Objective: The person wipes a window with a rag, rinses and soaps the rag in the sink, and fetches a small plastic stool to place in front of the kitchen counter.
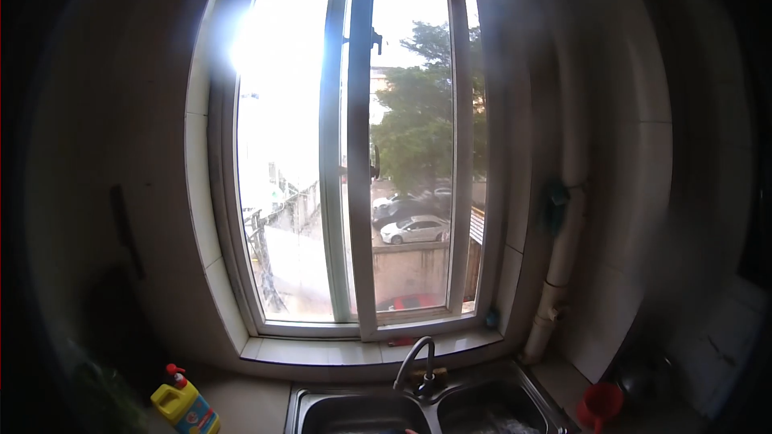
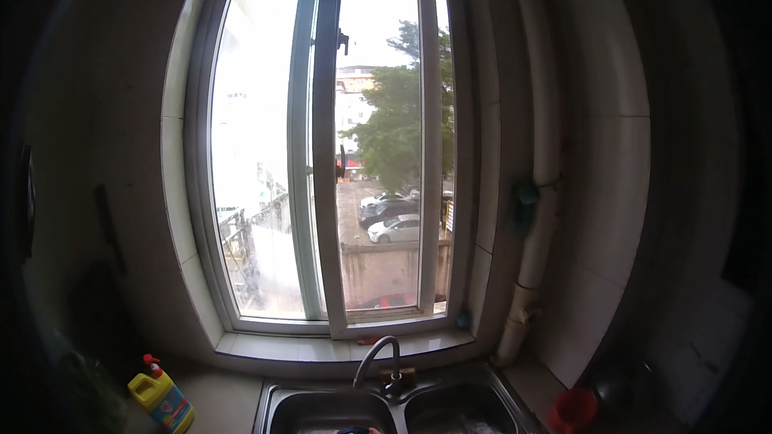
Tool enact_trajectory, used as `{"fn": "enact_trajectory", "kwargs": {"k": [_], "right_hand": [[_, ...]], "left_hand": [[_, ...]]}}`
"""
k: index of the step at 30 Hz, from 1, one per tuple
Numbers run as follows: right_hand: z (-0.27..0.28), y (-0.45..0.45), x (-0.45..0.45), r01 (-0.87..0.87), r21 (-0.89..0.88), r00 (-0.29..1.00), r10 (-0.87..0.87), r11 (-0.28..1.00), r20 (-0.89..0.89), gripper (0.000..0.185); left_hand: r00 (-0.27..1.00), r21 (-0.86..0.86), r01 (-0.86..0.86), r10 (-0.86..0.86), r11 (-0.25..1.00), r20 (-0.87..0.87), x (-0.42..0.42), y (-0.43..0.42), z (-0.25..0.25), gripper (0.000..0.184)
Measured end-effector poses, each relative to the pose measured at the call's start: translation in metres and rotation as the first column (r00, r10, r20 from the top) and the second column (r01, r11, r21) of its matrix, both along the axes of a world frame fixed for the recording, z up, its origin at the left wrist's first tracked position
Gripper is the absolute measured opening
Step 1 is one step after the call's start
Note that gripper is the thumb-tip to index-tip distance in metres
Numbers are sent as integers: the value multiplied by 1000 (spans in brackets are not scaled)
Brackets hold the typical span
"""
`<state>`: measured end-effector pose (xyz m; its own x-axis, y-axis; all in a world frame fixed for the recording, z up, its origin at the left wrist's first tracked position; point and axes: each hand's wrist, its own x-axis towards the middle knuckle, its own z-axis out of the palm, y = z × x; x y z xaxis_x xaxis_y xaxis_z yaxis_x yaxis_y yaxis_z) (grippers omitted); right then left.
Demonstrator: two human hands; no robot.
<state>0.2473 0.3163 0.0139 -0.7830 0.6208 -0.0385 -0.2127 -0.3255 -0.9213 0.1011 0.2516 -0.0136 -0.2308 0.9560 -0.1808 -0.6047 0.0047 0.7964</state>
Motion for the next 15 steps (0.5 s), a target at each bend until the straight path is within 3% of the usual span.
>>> {"fn": "enact_trajectory", "kwargs": {"k": [1,2,3,4,5,6,7,8,10,12,13,15], "right_hand": [[13,-2,3,-83,75,995,86,994,-46,50],[27,2,7,-275,31,961,275,961,-17,49],[19,9,7,-339,-34,941,339,940,9,50],[8,12,7,-404,-110,912,410,908,33,51],[18,9,11,-412,-115,898,424,904,116,46],[32,8,12,-428,-121,874,444,896,199,46],[28,11,12,-450,-145,861,471,881,191,44],[21,13,11,-474,-173,845,501,863,185,43],[17,12,7,-446,-66,856,447,893,262,45],[30,7,3,-453,71,812,379,888,445,45],[28,6,1,-468,124,801,360,875,478,45],[11,3,-11,-478,260,828,331,839,453,47]], "left_hand": [[999,29,-27,28,999,-40,3,-3,15,29],[996,46,-56,59,997,-71,12,-10,33,34],[992,77,-123,123,989,-2,26,-19,69,36],[997,87,-25,31,996,-74,23,-19,60,34],[981,95,21,-2,995,-195,8,-3,29,45],[992,65,8,1,998,-127,17,-11,57,31],[973,43,39,-29,998,-227,17,-15,69,31],[976,-33,69,-75,997,-204,13,-17,68,29],[942,-15,60,-62,998,-330,10,-10,49,29],[896,-33,25,-37,999,-442,11,-9,37,32],[888,-110,-5,-46,994,-457,13,-10,39,33],[837,-43,-136,92,990,-540,18,-8,24,33]]}}
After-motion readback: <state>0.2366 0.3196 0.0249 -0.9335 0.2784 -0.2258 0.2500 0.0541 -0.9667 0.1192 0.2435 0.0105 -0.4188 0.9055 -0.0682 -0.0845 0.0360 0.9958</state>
